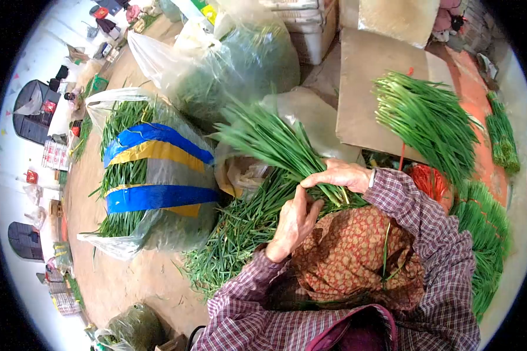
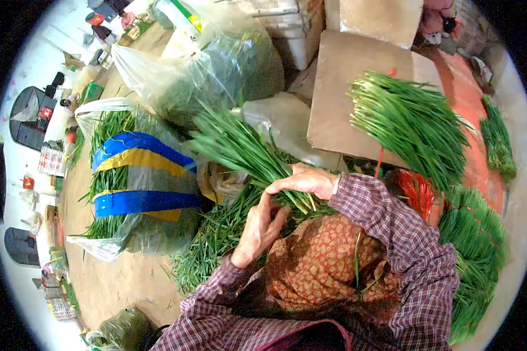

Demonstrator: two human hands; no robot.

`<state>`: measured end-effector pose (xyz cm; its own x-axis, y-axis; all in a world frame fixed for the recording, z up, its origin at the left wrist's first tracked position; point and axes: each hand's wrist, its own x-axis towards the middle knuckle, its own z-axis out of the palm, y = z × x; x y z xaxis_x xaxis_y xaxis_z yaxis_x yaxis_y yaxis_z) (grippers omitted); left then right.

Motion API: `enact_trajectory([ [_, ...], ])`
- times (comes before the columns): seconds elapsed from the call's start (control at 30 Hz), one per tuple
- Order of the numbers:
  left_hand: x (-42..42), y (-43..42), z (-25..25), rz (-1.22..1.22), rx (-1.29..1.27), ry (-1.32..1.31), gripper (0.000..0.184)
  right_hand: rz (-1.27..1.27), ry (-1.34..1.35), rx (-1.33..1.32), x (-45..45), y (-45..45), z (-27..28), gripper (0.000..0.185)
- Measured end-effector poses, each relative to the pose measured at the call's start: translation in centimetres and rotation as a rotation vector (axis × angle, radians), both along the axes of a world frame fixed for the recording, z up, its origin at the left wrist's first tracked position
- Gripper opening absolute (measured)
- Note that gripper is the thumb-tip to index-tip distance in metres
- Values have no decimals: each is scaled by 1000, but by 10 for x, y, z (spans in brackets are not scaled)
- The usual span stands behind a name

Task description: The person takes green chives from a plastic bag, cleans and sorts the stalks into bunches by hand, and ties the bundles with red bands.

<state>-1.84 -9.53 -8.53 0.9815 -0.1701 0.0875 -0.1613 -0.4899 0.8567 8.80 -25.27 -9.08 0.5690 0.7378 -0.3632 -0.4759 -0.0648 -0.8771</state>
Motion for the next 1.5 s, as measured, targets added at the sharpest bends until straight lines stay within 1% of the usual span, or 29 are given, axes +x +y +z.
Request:
enact_trajectory([
  [0.07, -5, 27, 36, -264, 251, 15, 23, -14, -207, -284, -6, 2, 18, 40],
  [0.1, -9, 32, 56, -279, 178, -4, 14, -10, -174, -244, -10, 0, 30, 41],
  [0.13, -12, 41, 71, -302, 142, -93, 30, -18, -181, -246, -17, -1, 36, 41],
  [0.2, -13, 45, 118, -299, 432, -343, 57, 69, -240, -280, -24, 3, 46, 39],
  [0.23, -7, 48, 128, -384, 536, -435, 83, 154, -152, -305, -29, 8, 50, 37],
  [0.27, -3, 51, 130, -422, 704, -465, 100, 59, -280, -286, -38, 17, 39, 35],
  [0.33, 3, 58, 121, -478, 847, -444, 113, 291, -220, -202, -44, 27, 58, 35],
  [0.37, 4, 65, 114, -491, 885, -430, 119, 316, -214, -220, -51, 29, 71, 35],
  [0.4, 3, 70, 115, -469, 952, -494, 114, 341, -205, -238, -57, 31, 85, 35],
  [0.43, 2, 76, 116, -462, 953, -411, 114, 417, -269, -184, -59, 32, 100, 31],
  [0.47, 2, 81, 115, -463, 948, -328, 114, 449, -224, -227, -61, 33, 105, 31],
  [0.5, -2, 83, 111, -423, 843, -417, 98, 482, -247, -173, -58, 34, 102, 33],
  [0.53, -3, 87, 109, -419, 849, -418, 98, 517, -264, -122, -57, 35, 100, 36],
  [0.6, -10, 92, 108, -421, 774, -364, 75, 537, -255, -135, -56, 31, 105, 44],
  [0.63, -11, 96, 109, -412, 726, -380, 56, 558, -294, -96, -51, 27, 94, 45],
  [0.67, -10, 102, 112, -421, 689, -393, 54, 544, -295, -114, -54, 20, 106, 41],
  [0.73, -11, 111, 114, -375, 656, -342, 49, 496, -260, -118, -47, 10, 91, 36],
  [0.77, -11, 110, 117, -372, 653, -309, 48, 501, -301, -100, -55, 9, 109, 34],
  [0.87, -19, 103, 133, -339, 649, -258, 46, 434, -404, -121, -64, 5, 114, 37],
  [0.93, -22, 109, 129, -335, 640, -256, 46, 450, -428, -170, -64, 0, 113, 42],
  [1.0, -24, 112, 127, -340, 600, -259, 45, 408, -577, -195, -69, 0, 112, 56],
  [1.07, -26, 113, 129, -332, 611, -234, 42, 388, -595, -133, -76, 1, 110, 59],
  [1.13, -27, 115, 128, -348, 574, -254, 39, 364, -648, -214, -79, -1, 111, 58],
  [1.17, -28, 119, 126, -346, 576, -255, 39, 345, -712, -271, -82, -5, 114, 49],
  [1.27, -31, 134, 126, -296, 573, -175, 36, 250, -703, -306, -78, -31, 101, 48],
  [1.3, -34, 135, 129, -245, 600, -204, 35, 122, -741, -240, -90, -35, 111, 46],
  [1.33, -37, 137, 129, -190, 624, -230, 35, 129, -739, -240, -97, -39, 116, 46],
  [1.4, -30, 150, 115, -161, 654, -262, 35, -21, -843, -153, -103, -51, 123, 42],
  [1.5, -24, 166, 101, 18, 651, -294, 33, -70, -839, -163, -116, -76, 131, 40],
])
